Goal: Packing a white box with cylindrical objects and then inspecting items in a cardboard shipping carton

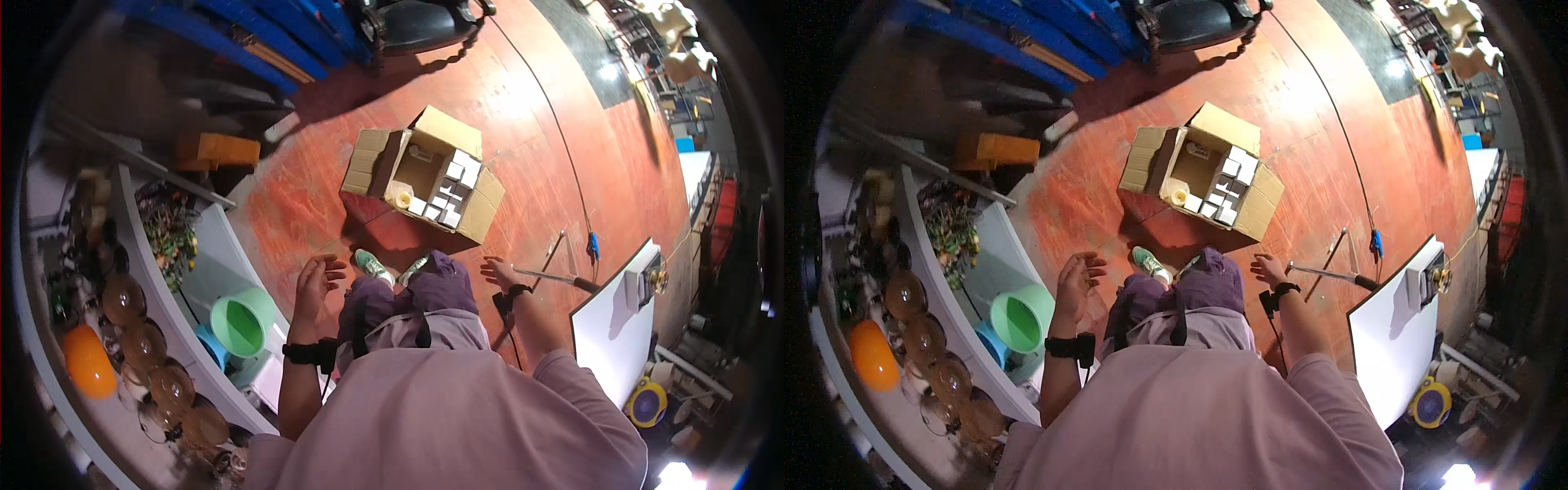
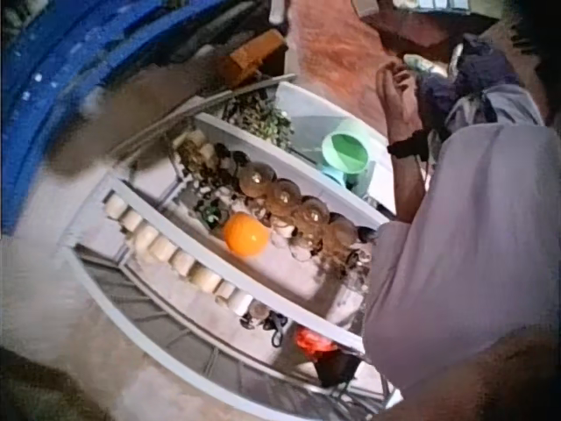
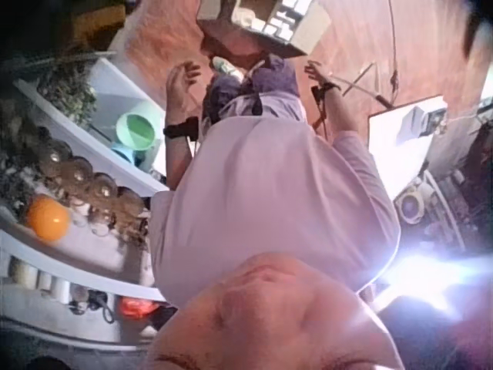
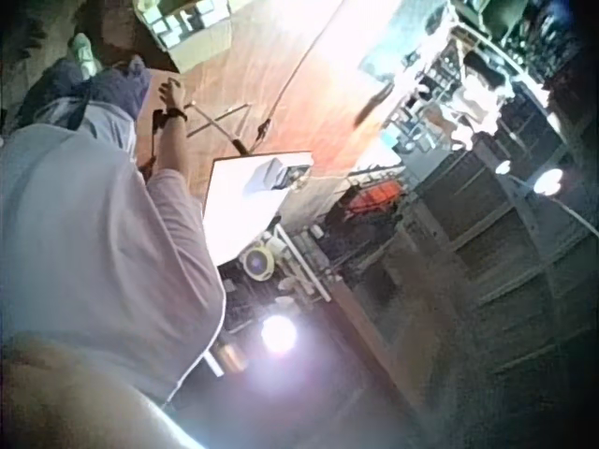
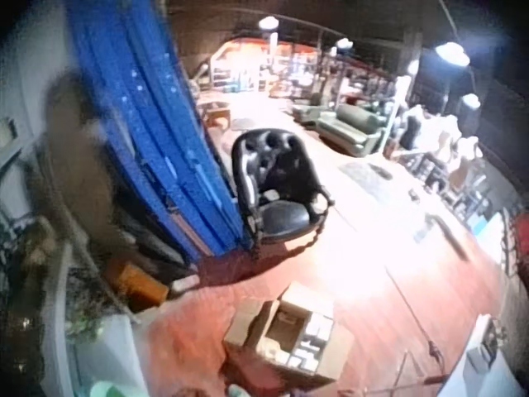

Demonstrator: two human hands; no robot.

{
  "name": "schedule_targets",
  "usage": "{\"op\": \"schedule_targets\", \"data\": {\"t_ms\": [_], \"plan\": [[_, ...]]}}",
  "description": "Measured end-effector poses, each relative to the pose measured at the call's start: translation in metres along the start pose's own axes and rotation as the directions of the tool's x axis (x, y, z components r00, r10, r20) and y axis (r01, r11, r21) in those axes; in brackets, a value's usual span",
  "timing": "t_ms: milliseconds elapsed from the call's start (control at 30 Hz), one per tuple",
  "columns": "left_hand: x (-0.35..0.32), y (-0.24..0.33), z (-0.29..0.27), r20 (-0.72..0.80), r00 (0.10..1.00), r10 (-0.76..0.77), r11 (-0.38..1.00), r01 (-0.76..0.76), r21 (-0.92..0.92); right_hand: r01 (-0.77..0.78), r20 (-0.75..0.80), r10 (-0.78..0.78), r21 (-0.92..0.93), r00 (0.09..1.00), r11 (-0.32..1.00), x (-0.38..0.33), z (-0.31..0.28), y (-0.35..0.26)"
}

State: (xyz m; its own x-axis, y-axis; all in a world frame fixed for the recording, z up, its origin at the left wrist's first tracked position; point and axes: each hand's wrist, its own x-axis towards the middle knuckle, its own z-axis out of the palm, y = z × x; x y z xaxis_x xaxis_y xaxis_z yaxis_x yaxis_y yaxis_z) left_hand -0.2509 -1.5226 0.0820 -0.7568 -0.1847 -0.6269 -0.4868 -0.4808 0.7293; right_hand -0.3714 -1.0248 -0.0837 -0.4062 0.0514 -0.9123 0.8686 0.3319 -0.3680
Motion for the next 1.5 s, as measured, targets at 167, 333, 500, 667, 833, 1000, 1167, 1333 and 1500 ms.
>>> {"op": "schedule_targets", "data": {"t_ms": [167, 333, 500, 667, 833, 1000, 1167, 1333, 1500], "plan": [[0.032, -0.008, 0.049, -0.036, 0.999, -0.002, 1.000, 0.002, -0.011, 0.131, 0.012, -0.135, 0.191, 0.991, 0.973, 0.022, -0.003, -0.011], [0.084, -0.038, 0.107, 0.089, 0.993, -0.084, 0.951, 0.053, 0.306, 0.173, 0.068, -0.211, 0.365, 0.975, 0.915, 0.025, 0.009, -0.044], [0.159, -0.093, 0.151, 0.212, 0.960, -0.185, 0.878, 0.064, 0.474, 0.111, 0.107, -0.211, 0.581, 0.972, 0.806, 0.012, 0.020, -0.055], [0.256, -0.161, 0.148, 0.124, 0.932, -0.341, 0.690, 0.158, 0.706, 0.125, 0.026, -0.193, 0.678, 0.981, 0.725, 0.019, 0.031, -0.048], [0.353, -0.226, 0.150, 0.098, 0.978, -0.185, 0.270, -0.045, 0.962, 0.083, -0.031, -0.088, 0.737, 0.996, 0.671, 0.089, 0.054, -0.052], [0.482, -0.312, 0.180, 0.398, 0.913, 0.089, 0.428, -0.396, 0.813, 0.381, -0.312, -0.231, 0.844, 0.922, 0.378, 0.206, 0.048, -0.059], [0.640, -0.392, 0.190, 0.131, 0.961, 0.243, 0.421, -0.226, 0.878, 0.369, -0.266, -0.284, 0.827, 0.921, 0.423, 0.309, 0.053, -0.063], [0.761, -0.427, 0.193, 0.096, 0.976, 0.194, 0.216, -0.138, 0.967, 0.343, -0.010, -0.473, 0.703, 0.881, 0.623, 0.372, 0.051, -0.052], [0.857, -0.450, 0.193, 0.003, 0.998, 0.064, -0.050, 0.000, 0.999, 0.426, -0.145, -0.500, 0.746, 0.854, 0.512, 0.406, 0.022, -0.060]]}}
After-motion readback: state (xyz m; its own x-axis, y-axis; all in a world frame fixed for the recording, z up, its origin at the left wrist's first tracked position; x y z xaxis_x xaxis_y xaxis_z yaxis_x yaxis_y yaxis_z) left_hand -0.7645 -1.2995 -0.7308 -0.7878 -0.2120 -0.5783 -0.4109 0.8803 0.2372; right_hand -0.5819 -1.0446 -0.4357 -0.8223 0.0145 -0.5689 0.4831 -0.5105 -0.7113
